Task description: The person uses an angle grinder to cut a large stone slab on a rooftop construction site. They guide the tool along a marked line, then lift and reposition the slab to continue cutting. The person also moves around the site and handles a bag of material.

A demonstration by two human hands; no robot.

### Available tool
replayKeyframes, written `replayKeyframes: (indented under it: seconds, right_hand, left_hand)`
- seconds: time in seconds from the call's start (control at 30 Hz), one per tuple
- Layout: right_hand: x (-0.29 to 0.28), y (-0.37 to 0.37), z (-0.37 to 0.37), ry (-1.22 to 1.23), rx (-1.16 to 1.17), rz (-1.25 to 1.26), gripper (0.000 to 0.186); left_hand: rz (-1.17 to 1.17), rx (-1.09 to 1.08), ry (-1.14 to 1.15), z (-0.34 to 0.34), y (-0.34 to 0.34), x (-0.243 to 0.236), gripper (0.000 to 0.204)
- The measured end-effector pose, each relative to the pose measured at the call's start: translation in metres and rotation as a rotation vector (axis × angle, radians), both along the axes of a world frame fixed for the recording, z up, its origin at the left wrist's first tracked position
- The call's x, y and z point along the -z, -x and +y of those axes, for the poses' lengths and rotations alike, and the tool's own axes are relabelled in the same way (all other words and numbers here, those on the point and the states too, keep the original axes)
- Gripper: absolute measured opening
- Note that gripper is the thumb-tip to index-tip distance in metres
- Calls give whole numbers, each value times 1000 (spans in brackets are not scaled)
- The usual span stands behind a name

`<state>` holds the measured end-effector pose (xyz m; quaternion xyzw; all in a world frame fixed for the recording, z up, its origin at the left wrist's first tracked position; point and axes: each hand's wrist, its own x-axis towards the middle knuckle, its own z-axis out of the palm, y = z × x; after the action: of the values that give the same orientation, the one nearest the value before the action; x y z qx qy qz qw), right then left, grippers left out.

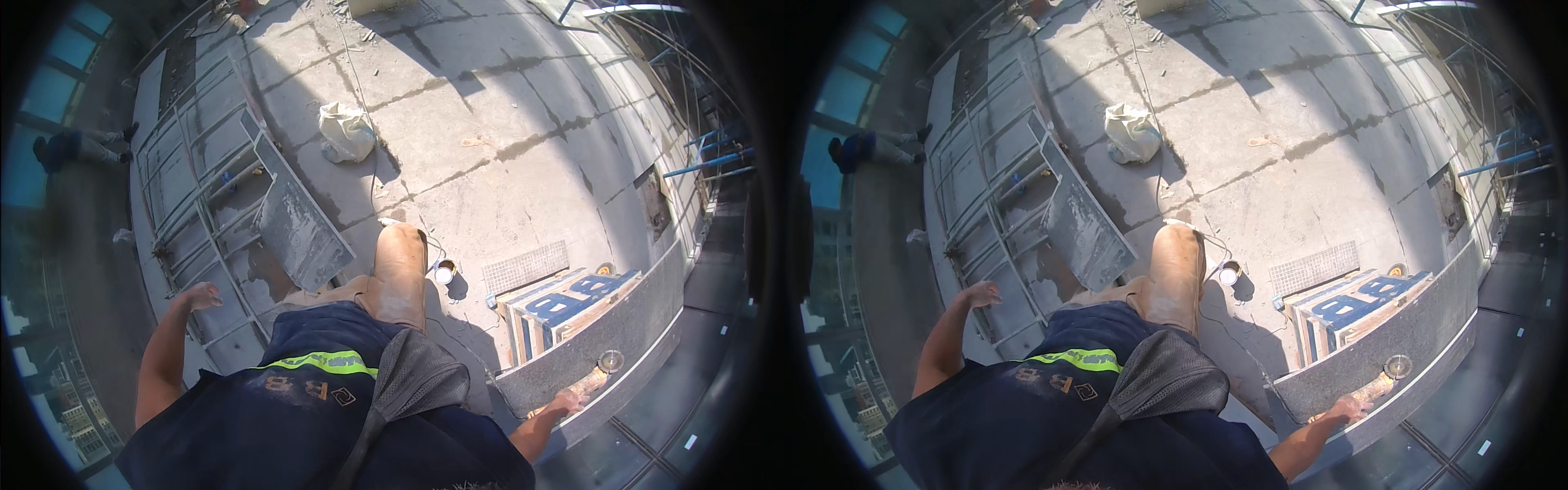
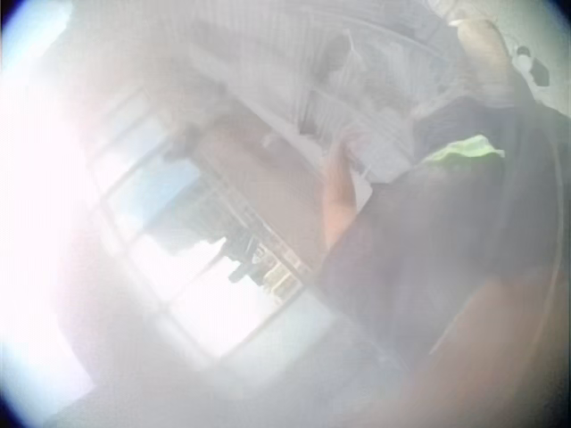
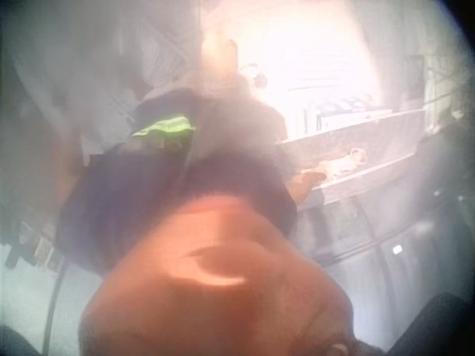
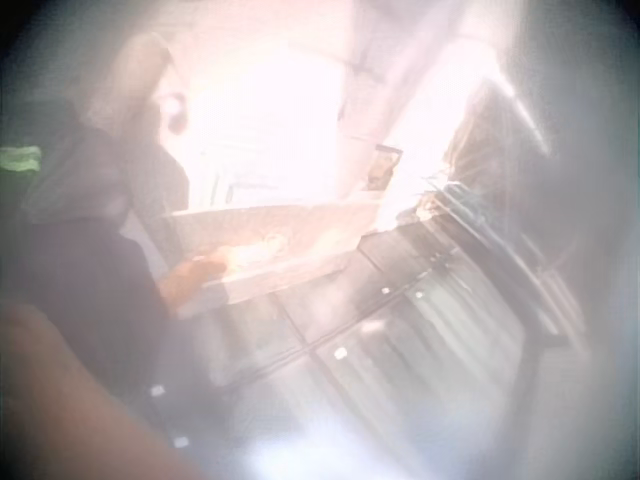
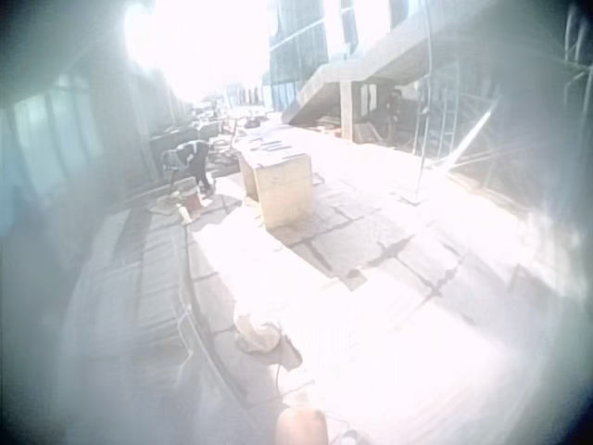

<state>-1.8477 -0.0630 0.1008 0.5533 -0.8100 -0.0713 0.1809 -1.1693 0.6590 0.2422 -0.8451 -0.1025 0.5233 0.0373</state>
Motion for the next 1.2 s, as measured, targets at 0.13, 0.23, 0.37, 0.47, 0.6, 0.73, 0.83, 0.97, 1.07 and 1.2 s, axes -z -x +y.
replayKeyframes:
  seconds: [0.13,0.23,0.37,0.47,0.6,0.73,0.83,0.97,1.07,1.2]
  right_hand:
    - [-46,-64,6,292,-180,98,51]
    - [-71,-110,-32,350,-210,82,49]
    - [-83,-202,-88,321,-346,-56,52]
    - [-88,-282,-133,294,-365,-523,47]
    - [-18,-350,-242,-14,-483,-440,43]
    - [35,-419,-321,-117,-582,-580,47]
    - [42,-485,-346,-634,-487,-697,45]
    - [53,-560,-388,-956,-399,-730,43]
    - [65,-599,-428,-1032,-511,-515,45]
    - [68,-684,-490,-1026,-699,-320,43]
  left_hand:
    - [22,33,162,-1,-5,52,54]
    - [151,-24,146,-25,-7,82,57]
    - [72,-25,230,-18,-15,162,52]
    - [-110,-86,348,-95,-45,180,54]
    - [-261,-323,655,-210,-97,217,57]
    - [-245,-327,671,-353,-159,225,56]
    - [-151,-334,607,-406,-192,230,51]
    - [-253,-496,591,-438,-228,226,41]
    - [-290,-730,542,-456,-247,219,42]
    - [-124,-825,455,-430,-233,262,22]
